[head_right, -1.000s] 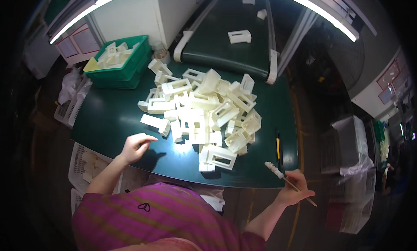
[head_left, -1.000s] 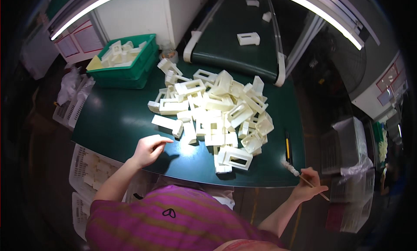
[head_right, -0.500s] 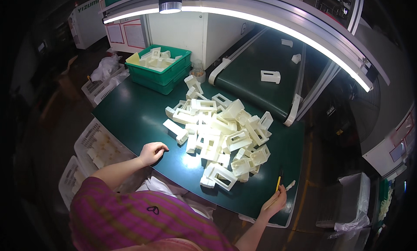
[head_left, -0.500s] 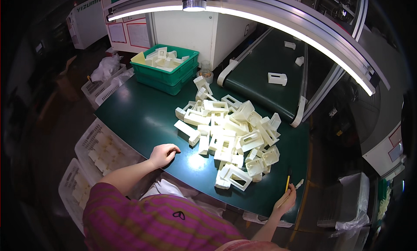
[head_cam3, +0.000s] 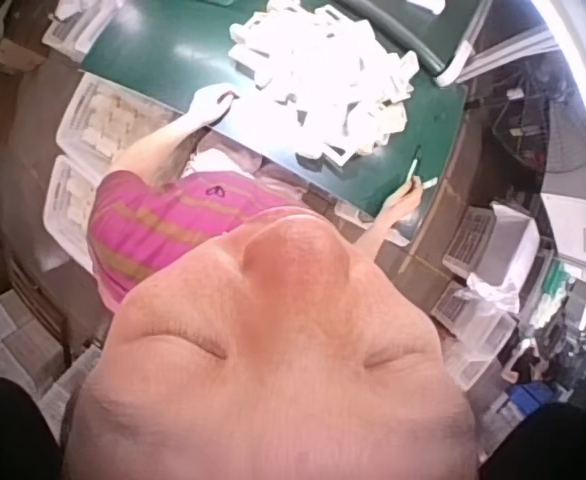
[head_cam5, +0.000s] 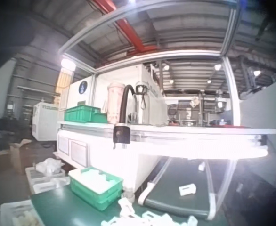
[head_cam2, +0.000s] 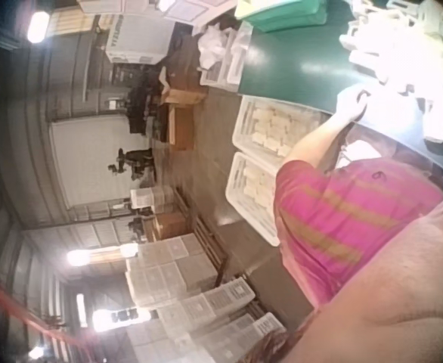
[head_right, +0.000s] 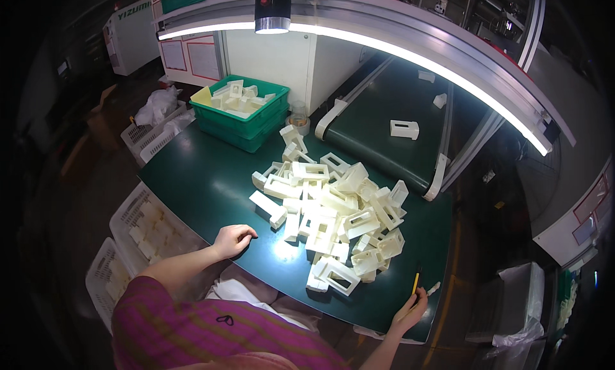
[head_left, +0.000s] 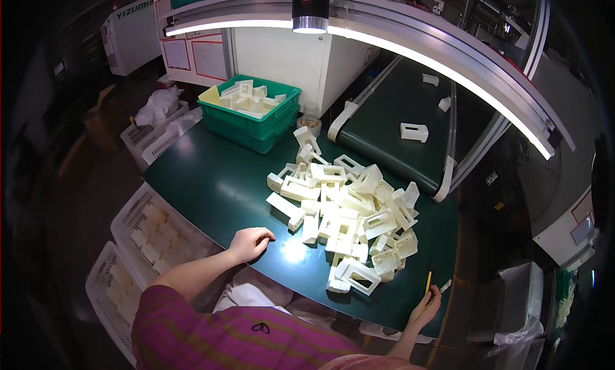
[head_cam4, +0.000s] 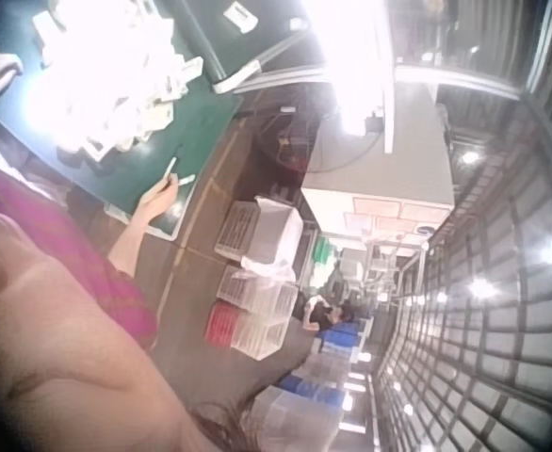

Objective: Cleaning plastic housing components using a brush and a marker tool at an assembly station.

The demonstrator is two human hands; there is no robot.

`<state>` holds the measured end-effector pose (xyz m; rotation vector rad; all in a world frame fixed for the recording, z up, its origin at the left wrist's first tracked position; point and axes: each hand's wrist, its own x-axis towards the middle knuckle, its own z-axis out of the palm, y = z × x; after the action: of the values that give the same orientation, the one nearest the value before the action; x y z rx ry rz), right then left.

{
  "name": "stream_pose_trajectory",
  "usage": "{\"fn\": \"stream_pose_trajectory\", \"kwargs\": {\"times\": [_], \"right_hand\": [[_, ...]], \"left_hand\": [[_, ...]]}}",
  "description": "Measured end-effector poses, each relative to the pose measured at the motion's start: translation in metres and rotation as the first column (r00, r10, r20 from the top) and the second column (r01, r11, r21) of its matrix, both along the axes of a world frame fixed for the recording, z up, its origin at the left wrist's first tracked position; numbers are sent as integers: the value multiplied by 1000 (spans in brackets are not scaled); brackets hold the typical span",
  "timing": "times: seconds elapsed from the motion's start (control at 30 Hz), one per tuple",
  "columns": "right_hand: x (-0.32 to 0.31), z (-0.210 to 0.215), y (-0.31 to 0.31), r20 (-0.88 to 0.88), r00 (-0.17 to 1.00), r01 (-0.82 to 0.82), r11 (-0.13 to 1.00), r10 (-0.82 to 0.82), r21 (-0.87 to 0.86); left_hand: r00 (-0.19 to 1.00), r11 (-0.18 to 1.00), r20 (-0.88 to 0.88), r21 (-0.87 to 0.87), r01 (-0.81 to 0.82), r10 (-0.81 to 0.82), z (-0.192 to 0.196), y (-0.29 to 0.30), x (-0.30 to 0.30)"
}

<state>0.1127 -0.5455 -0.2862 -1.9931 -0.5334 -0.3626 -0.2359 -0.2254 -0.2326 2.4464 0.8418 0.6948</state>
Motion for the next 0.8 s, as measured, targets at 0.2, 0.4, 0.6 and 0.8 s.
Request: {"fn": "stream_pose_trajectory", "kwargs": {"times": [0.2, 0.4, 0.6, 0.8], "right_hand": [[-5, 16, 5, 66, 991, 117, 989, -112, -86], [-34, 41, 46, 148, 986, -94, 991, 79, 98], [-29, 110, 127, 95, 917, -396, 910, 387, 122], [63, 144, 270, 129, 847, -489, 851, 516, -195]], "left_hand": [[1000, 1000, 25, -1, 14, -14, 3, 7, 3], [996, 950, 83, -311, -18, 46, -6, 15, 8], [955, 798, 238, -534, 279, -174, -12, 19, 29], [968, 839, 97, -484, 248, -230, -7, 33, 46]]}}
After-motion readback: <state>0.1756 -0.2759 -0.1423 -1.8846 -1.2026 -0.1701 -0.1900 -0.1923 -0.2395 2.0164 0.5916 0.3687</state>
